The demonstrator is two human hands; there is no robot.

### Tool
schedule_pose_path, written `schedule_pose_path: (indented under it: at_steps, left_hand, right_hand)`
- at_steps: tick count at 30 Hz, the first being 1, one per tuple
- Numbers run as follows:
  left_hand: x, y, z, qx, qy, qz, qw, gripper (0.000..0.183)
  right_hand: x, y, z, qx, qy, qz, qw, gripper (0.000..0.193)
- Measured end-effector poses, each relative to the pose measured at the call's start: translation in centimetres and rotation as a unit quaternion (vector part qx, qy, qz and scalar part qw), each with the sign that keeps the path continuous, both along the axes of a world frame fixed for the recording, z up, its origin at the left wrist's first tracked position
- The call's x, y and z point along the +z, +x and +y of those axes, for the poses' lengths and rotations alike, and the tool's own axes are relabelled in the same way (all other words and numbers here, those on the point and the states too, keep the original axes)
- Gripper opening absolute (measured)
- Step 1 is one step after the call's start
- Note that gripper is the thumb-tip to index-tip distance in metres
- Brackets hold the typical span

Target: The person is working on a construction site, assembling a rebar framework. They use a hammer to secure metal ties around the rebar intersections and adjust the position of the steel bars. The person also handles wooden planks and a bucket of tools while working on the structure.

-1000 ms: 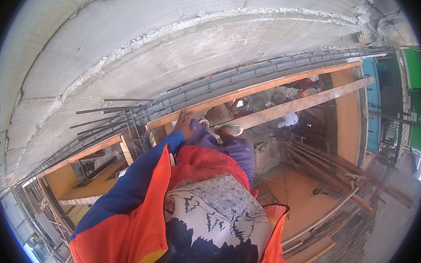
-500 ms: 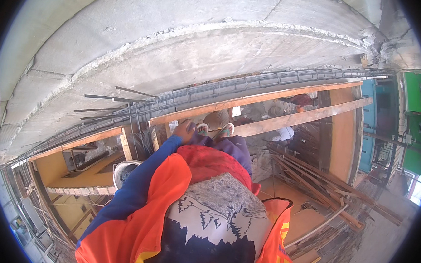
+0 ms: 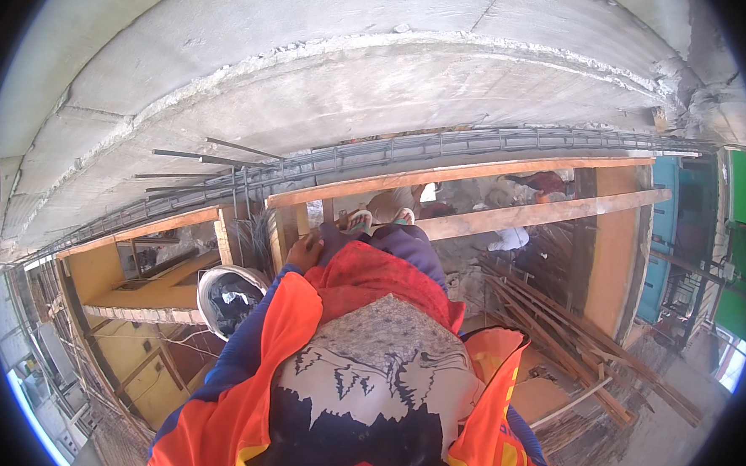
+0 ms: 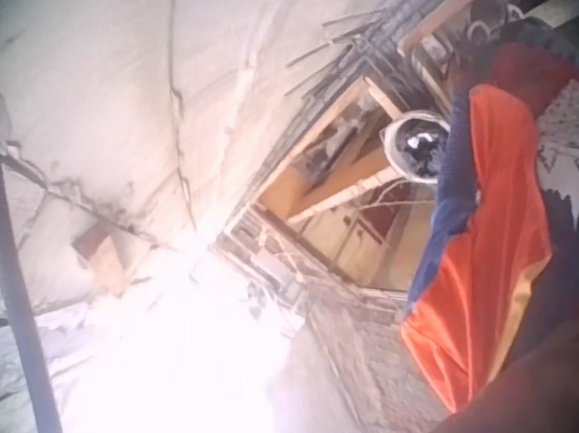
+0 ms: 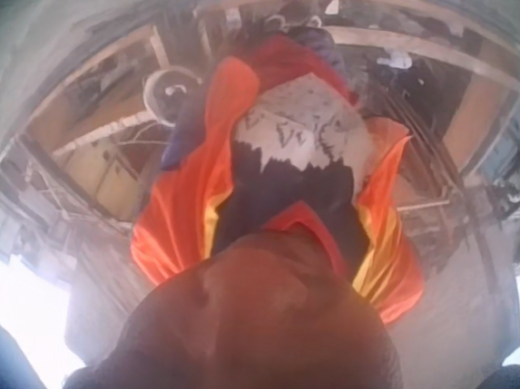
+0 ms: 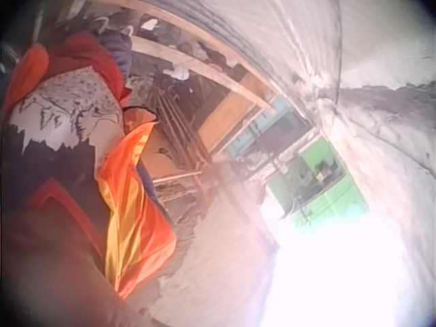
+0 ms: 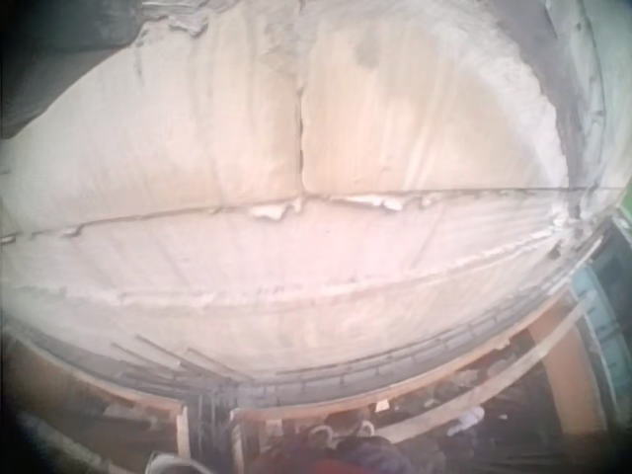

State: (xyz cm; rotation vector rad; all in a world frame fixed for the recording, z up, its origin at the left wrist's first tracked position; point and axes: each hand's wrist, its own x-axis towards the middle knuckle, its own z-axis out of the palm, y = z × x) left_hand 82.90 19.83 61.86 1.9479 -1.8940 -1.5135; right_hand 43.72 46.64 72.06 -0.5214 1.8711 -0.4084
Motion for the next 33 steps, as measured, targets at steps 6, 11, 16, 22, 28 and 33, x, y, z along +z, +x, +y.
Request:
schedule_pose_path:
  at_steps: [6,11,16,22,28,33]
  left_hand:
    - [1.0,0.0,0.3,0.044,0.005,0.041,0.998,0.046]
    - [2.5,0.8,1.2,0.074,-0.012,0.041,0.996,0.047]
    - [1.4,1.6,3.6,0.102,-0.124,-0.017,0.987,0.040]
    - [10.5,1.6,5.4,0.260,-0.135,0.054,0.955,0.030]
    - [12.2,8.8,8.9,0.462,-0.311,-0.121,0.822,0.016]
    - [6.5,21.1,14.7,0.530,-0.196,-0.164,0.809,0.032]
  right_hand:
    - [-0.3,-2.1,-2.1,0.052,-0.004,-0.003,0.999,0.026]
    - [-0.6,-4.0,-4.5,0.113,-0.007,-0.009,0.994,0.027]
    - [-1.0,-6.0,-7.7,0.184,-0.006,-0.016,0.983,0.027]
    - [-0.8,-7.0,-12.3,0.262,-0.022,-0.005,0.965,0.028]
    - [-1.5,-6.6,-15.6,0.345,-0.088,0.008,0.934,0.029]
    - [-2.4,-6.6,-16.9,0.218,0.022,-0.067,0.973,0.031]
